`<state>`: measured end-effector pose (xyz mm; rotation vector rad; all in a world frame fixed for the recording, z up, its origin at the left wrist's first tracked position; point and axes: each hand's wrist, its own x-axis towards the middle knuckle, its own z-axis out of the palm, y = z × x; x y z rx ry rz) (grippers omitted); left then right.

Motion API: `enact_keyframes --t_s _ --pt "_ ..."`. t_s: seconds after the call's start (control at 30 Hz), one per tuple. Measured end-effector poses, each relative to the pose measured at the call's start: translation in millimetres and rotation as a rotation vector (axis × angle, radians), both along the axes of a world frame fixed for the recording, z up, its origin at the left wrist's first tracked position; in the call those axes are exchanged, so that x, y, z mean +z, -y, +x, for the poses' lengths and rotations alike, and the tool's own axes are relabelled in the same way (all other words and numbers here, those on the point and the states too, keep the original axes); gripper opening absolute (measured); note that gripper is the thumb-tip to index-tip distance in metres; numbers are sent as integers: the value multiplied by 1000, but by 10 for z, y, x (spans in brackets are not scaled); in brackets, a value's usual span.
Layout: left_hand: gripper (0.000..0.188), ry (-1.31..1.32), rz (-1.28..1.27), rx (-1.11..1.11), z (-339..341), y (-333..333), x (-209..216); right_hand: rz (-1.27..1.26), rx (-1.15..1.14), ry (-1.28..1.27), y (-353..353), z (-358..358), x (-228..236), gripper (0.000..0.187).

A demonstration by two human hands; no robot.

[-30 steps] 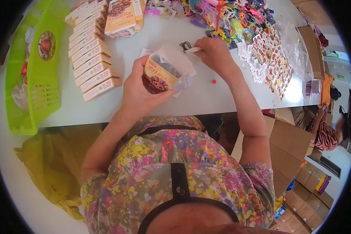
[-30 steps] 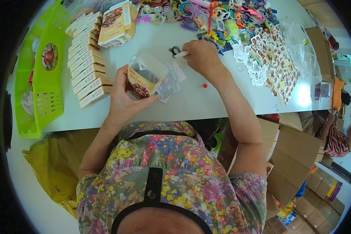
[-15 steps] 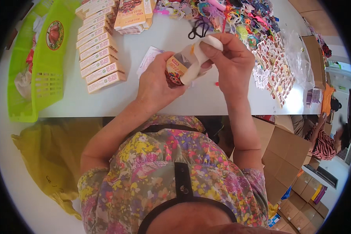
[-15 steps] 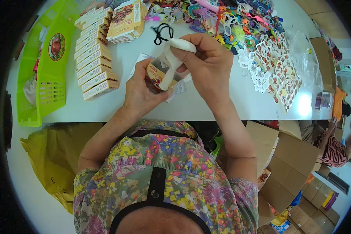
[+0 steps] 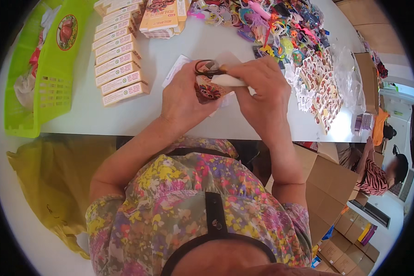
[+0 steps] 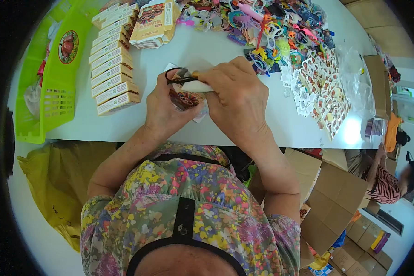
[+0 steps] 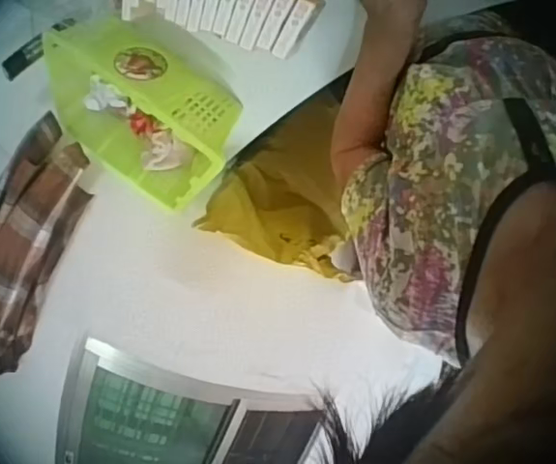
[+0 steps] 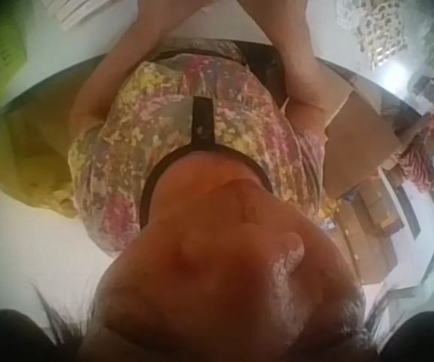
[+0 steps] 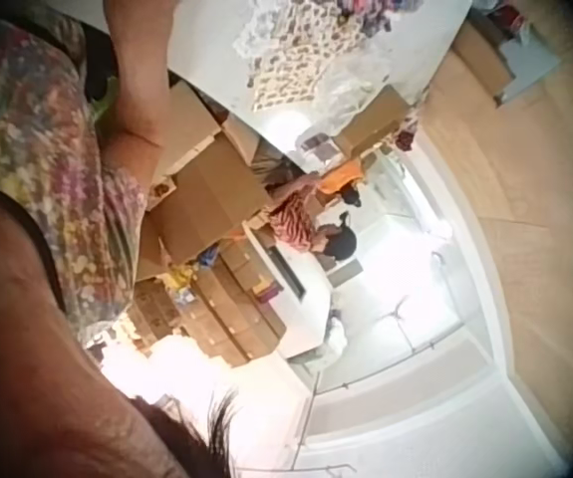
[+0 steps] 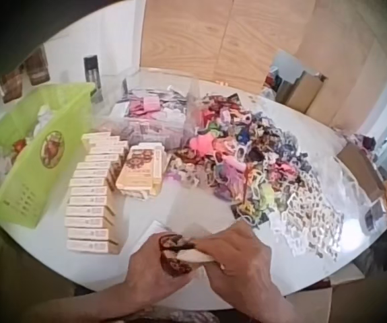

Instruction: Assembling small toy boxes and placing toys and stickers inside.

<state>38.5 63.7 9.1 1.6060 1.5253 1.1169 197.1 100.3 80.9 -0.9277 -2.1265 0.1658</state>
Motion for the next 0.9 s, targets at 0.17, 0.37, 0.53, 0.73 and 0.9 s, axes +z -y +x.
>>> enact_keyframes --t_s 0.17,0.37,0.53,0.73,0.9 --pt "69 -340 426 -9 -106 -39 -154 -221 -98 417 6 -39 68 23" --pt "66 -112 21 25 -51 1 -60 -494 28 136 -32 -12 155 15" --pt "67 -179 157 10 -47 30 -55 -470 -51 39 -18 -1 126 14" --pt "71 -258 240 13 -58 17 -24 -216 -36 215 16 -16 31 19" --pt "72 -262 235 26 -52 24 -56 -449 -20 -42 89 -20 48 17"
